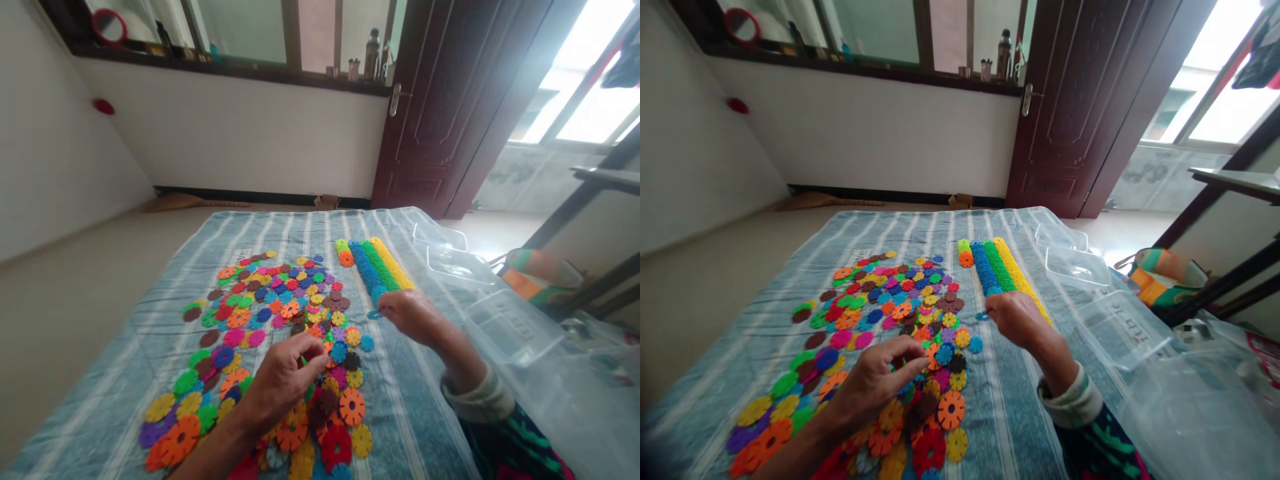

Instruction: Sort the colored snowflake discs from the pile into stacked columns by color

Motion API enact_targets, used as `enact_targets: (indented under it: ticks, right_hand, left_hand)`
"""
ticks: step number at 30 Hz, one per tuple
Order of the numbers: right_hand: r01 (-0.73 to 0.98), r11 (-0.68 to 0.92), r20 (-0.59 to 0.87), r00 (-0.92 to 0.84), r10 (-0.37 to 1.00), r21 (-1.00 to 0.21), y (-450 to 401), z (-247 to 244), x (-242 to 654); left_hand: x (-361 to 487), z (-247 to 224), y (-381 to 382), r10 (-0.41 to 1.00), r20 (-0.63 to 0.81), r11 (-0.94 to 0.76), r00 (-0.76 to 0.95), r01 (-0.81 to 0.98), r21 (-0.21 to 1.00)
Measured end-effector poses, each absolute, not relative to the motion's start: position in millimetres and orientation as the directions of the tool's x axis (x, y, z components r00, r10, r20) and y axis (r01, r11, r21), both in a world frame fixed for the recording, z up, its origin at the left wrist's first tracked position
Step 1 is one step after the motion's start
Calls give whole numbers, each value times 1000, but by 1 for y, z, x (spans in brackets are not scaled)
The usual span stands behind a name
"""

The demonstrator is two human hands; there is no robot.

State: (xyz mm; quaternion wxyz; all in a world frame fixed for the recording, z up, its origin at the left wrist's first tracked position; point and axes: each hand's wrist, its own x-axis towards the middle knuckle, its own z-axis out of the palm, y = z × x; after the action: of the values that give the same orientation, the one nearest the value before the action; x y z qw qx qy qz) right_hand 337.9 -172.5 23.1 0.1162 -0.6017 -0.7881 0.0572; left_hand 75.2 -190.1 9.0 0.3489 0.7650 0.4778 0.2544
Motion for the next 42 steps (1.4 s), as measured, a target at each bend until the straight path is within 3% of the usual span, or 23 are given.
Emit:
enact_targets:
  ticks: [4, 9, 14, 19, 23, 27, 32, 42]
  right_hand:
    - [983, 111, 31, -108, 994, -144, -162, 16, 359]
    - [993, 85, 8, -84, 996, -86, -157, 7, 355]
    - [991, 110, 80, -105, 991, -69, -155, 9, 354]
    - [984, 168, 152, -157, 976, -64, -152, 8, 356]
    - [983, 162, 177, -145, 973, -83, -145, -2, 356]
    - [987, 107, 146, -89, 985, -120, -140, -13, 359]
    - [983, 94, 102, -79, 992, -159, -138, -16, 361]
    - [985, 99, 98, -85, 991, -140, -138, -20, 359]
  left_hand:
    - [75, 8, -193, 887, 70, -348, 456, 562, 750]
    - [79, 6, -188, 865, 110, -413, 490, 568, 712]
    - [90, 15, -175, 863, 103, -414, 495, 575, 706]
    - [121, 12, -153, 895, 23, -288, 445, 539, 791]
    - [156, -8, -125, 928, -94, -43, 362, 353, 935]
    - [187, -21, -107, 936, -158, 96, 315, 205, 974]
    - [208, -30, -102, 938, -145, 119, 314, 99, 988]
    - [215, -32, -100, 943, -146, 132, 299, 67, 989]
